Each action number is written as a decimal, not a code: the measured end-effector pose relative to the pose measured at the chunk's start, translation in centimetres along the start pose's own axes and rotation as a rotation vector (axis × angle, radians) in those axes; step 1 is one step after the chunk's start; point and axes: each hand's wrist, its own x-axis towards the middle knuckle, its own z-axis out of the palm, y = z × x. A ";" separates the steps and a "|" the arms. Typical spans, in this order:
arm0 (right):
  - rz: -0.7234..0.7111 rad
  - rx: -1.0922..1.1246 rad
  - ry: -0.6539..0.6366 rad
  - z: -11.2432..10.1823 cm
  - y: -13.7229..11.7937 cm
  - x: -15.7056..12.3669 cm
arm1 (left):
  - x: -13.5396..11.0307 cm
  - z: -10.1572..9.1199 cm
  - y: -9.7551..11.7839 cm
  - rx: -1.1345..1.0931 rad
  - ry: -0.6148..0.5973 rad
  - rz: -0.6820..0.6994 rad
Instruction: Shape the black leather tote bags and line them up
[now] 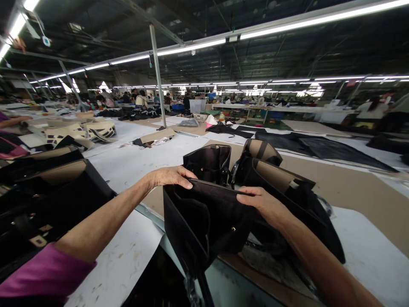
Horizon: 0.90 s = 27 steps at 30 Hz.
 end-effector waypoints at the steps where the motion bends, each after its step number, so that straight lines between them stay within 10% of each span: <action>1: 0.009 -0.030 0.011 0.0 0.0 0.0 | 0.0 0.0 0.0 -0.001 0.001 0.003; 8: -0.299 -0.473 0.023 0.8 -1.6 -1.3 | -0.2 0.0 -0.1 0.011 0.013 0.007; 19: -0.716 -1.393 0.387 2.1 -0.3 -1.0 | -0.8 0.3 -0.1 0.025 0.052 0.067; 27: -0.830 -1.433 0.445 4.8 -1.8 -0.8 | -1.0 1.3 0.2 0.078 0.128 0.097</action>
